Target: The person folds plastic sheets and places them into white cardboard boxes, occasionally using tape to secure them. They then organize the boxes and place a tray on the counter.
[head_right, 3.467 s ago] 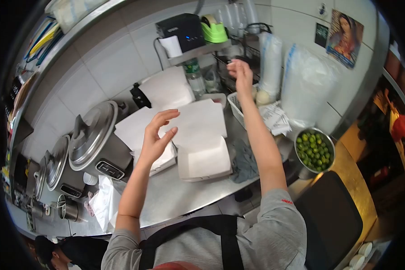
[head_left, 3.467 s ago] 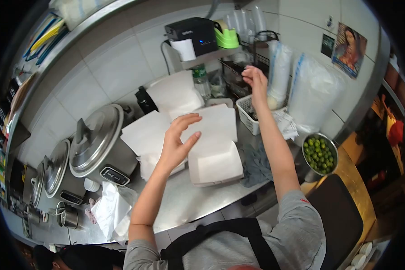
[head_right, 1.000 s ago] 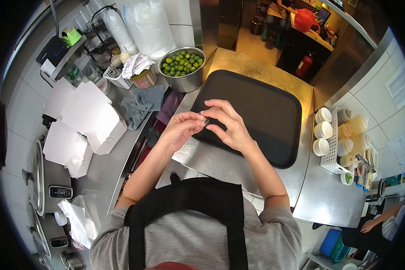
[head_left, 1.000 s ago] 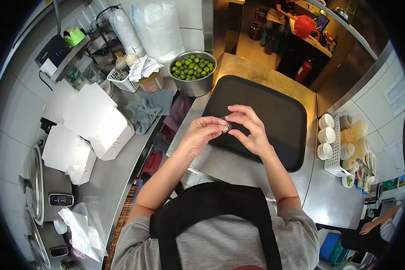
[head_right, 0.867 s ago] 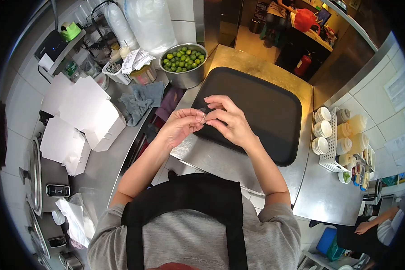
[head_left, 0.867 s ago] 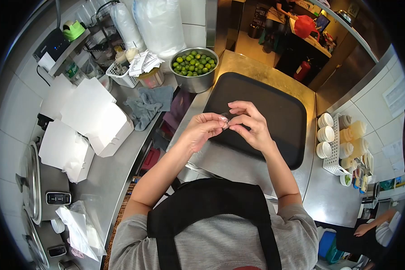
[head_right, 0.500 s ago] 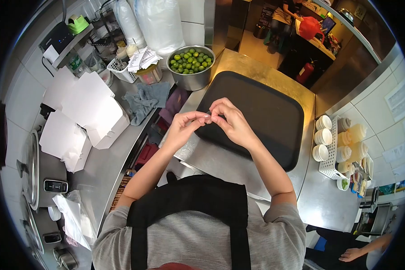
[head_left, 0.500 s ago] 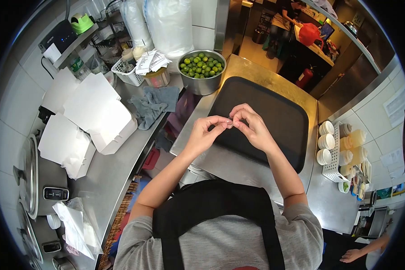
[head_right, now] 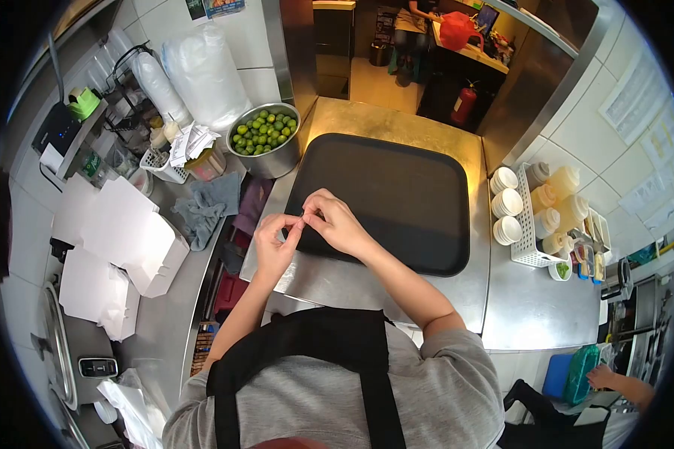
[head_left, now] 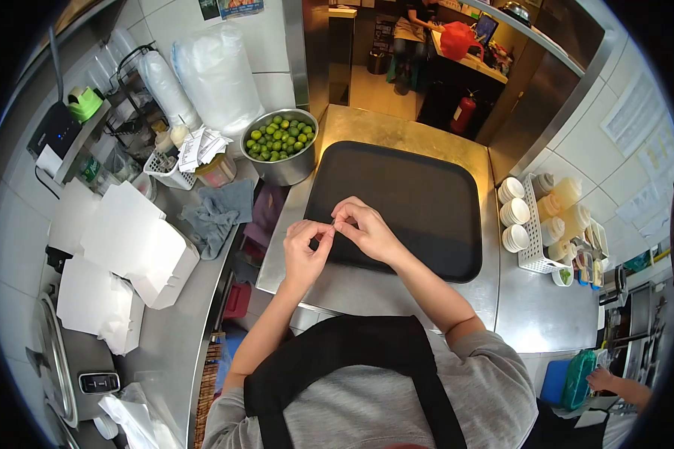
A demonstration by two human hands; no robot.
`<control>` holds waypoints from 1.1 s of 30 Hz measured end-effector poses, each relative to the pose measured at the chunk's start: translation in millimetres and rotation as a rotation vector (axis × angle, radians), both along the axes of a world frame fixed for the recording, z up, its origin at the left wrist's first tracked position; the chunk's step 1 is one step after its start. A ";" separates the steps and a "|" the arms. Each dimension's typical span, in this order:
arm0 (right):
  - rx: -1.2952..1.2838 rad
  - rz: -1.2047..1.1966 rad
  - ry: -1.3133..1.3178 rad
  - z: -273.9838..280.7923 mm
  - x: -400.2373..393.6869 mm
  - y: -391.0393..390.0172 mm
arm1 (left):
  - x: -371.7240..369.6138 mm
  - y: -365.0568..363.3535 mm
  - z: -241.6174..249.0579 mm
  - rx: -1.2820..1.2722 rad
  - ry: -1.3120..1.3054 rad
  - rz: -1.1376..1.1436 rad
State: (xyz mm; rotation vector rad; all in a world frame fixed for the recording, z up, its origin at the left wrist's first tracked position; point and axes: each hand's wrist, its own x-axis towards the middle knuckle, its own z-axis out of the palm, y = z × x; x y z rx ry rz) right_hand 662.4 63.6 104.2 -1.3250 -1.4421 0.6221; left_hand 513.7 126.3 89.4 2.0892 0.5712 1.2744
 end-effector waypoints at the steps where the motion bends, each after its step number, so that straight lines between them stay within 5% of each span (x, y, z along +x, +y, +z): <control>1: 0.013 -0.009 0.026 -8.3 -1.5 2.5 | -2.4 1.5 1.3 0.032 0.021 0.006; 5: 0.079 -0.110 0.215 -20.1 -20.0 9.1 | -21.3 8.8 7.6 0.122 0.112 -0.008; 7: 0.043 0.022 0.269 -19.0 -25.0 11.4 | -37.0 11.7 7.8 0.101 0.128 -0.027; 9: -0.065 0.396 0.300 -15.4 -23.2 18.3 | -56.5 16.3 5.2 0.088 0.139 -0.043; 12: -0.048 0.407 0.164 0.3 -39.9 27.7 | -87.6 25.1 1.5 0.004 0.223 -0.039; 14: -0.006 0.367 -0.207 6.4 -55.5 37.7 | -100.9 28.2 3.6 0.002 0.228 -0.046; 25: 0.085 0.203 -0.377 -4.2 -128.1 77.5 | -155.6 70.8 -9.1 -0.071 0.177 -0.035; 30: 0.303 0.016 -0.425 -10.1 -147.0 101.7 | -174.3 90.0 -17.6 -0.499 0.040 -0.116; 33: 0.255 -0.131 -0.220 -7.2 -143.4 118.4 | -190.4 88.8 -3.3 -0.333 -0.006 0.024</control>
